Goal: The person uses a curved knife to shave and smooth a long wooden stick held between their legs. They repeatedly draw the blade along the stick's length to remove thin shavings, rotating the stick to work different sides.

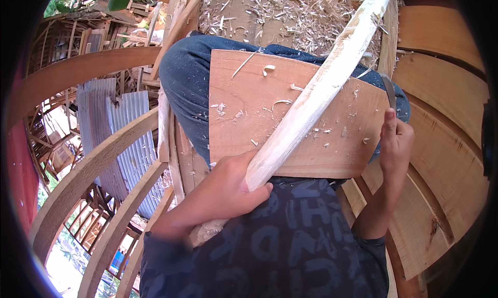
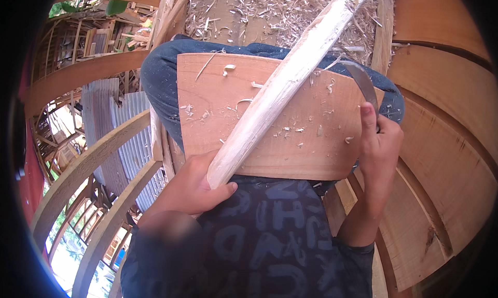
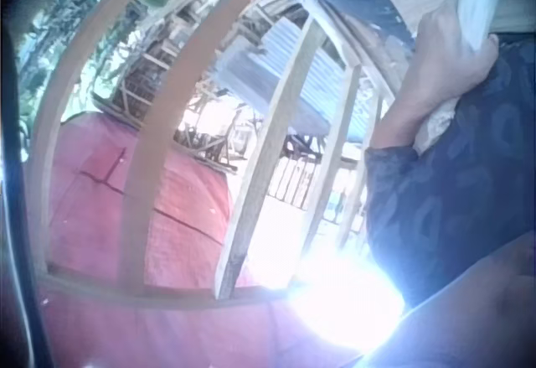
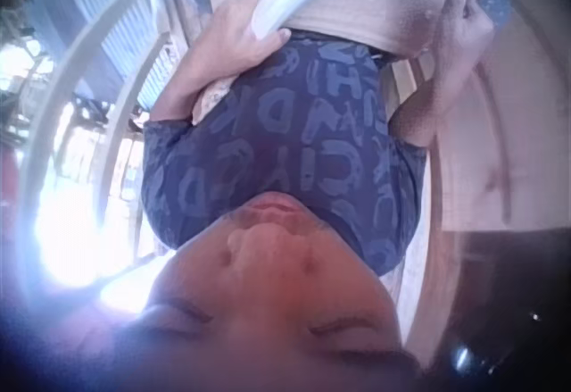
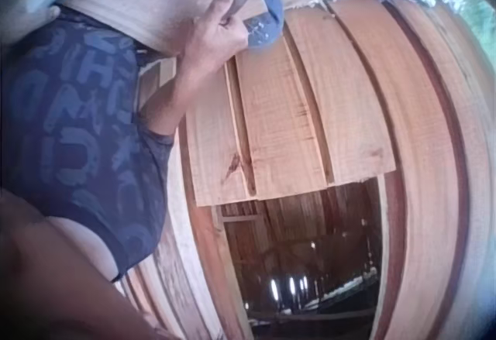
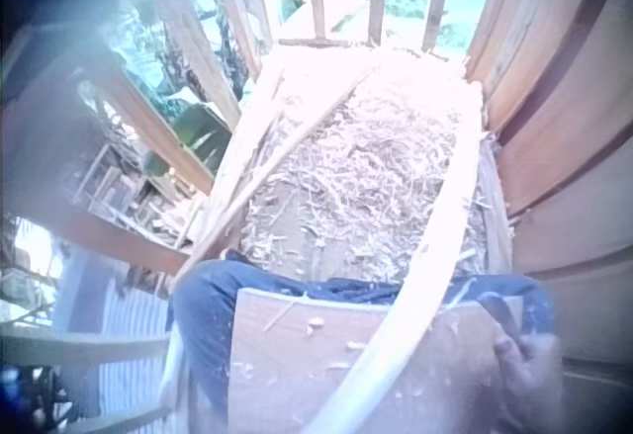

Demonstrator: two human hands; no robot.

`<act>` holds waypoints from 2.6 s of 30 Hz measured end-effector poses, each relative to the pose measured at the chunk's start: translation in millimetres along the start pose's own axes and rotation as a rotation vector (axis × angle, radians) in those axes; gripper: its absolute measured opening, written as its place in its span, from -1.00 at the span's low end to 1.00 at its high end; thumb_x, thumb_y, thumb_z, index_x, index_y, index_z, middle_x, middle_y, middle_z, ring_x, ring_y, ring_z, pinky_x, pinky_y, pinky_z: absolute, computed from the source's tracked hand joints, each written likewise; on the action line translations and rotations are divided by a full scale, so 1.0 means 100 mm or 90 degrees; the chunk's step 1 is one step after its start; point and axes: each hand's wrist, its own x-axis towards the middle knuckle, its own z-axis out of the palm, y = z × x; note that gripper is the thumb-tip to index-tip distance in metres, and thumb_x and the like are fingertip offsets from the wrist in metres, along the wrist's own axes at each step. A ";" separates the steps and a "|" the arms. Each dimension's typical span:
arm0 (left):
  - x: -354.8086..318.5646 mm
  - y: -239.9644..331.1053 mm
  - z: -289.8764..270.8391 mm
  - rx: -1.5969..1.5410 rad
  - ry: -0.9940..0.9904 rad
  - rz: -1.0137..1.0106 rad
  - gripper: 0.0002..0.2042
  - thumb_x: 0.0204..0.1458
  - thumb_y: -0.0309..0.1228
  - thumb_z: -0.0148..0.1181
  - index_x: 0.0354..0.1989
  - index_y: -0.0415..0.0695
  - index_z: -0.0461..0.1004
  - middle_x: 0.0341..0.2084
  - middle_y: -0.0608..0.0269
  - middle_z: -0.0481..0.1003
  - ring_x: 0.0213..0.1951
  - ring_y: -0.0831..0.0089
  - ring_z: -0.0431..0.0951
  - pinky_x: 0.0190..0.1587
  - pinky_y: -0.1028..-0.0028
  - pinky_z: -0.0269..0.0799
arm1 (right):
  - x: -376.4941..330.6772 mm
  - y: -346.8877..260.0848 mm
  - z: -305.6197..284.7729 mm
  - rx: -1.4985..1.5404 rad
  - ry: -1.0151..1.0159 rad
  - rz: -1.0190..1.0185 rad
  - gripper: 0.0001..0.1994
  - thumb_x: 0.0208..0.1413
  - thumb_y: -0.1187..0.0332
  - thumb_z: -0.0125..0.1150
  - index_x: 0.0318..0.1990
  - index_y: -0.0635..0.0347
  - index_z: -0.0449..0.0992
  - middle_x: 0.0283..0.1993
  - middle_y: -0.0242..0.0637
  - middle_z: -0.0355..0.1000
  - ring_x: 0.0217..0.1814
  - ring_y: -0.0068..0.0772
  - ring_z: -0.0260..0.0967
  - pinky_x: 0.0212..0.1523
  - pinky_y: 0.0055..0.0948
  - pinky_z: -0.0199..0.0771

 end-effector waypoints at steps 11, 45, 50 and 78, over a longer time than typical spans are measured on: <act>0.00 0.30 0.10 0.379 0.117 -0.031 -0.64 -0.03 -0.25 0.18 -0.31 -0.34 0.30 -0.65 -0.15 0.43 -0.53 -0.10 0.48 -0.42 0.12 0.36 | -0.39 -0.43 0.53 0.424 -0.361 0.097 -0.62 0.10 0.29 0.20 -0.71 0.27 0.39 -0.76 -0.58 0.16 -0.68 -0.81 0.03 -0.69 -0.60 -0.06; -0.43 0.05 0.05 -0.249 -0.088 -0.173 -0.47 -0.09 -0.52 0.20 0.11 -0.28 0.21 -0.41 0.28 0.38 -0.63 0.59 0.43 -0.57 0.59 0.36 | -0.67 -0.22 0.42 0.149 -0.304 -0.224 -0.71 -0.02 0.23 0.29 -0.50 0.34 0.50 -0.65 -0.06 0.34 -0.65 -0.09 0.31 -0.60 -0.32 0.22; -0.38 0.04 -0.02 -0.402 -0.163 -0.177 -0.57 -0.12 -0.55 0.20 -0.02 -0.30 0.26 -0.52 0.28 0.37 -0.66 0.55 0.42 -0.60 0.56 0.35 | -0.73 -0.28 0.43 0.188 -0.220 -0.186 -0.80 -0.08 0.36 0.34 -0.50 0.33 0.52 -0.69 -0.17 0.34 -0.69 -0.35 0.28 -0.61 -0.40 0.21; -0.86 -0.15 -0.37 0.233 0.002 -0.085 -0.29 -0.27 -0.14 0.41 0.04 -0.22 0.21 -0.32 0.06 0.48 -0.27 0.15 0.55 -0.14 0.37 0.41 | -0.65 -0.20 0.42 0.262 -0.315 -0.046 -0.74 0.17 0.30 0.11 -0.47 0.30 0.39 -0.69 -0.53 0.16 -0.62 -0.76 0.05 -0.62 -0.63 0.02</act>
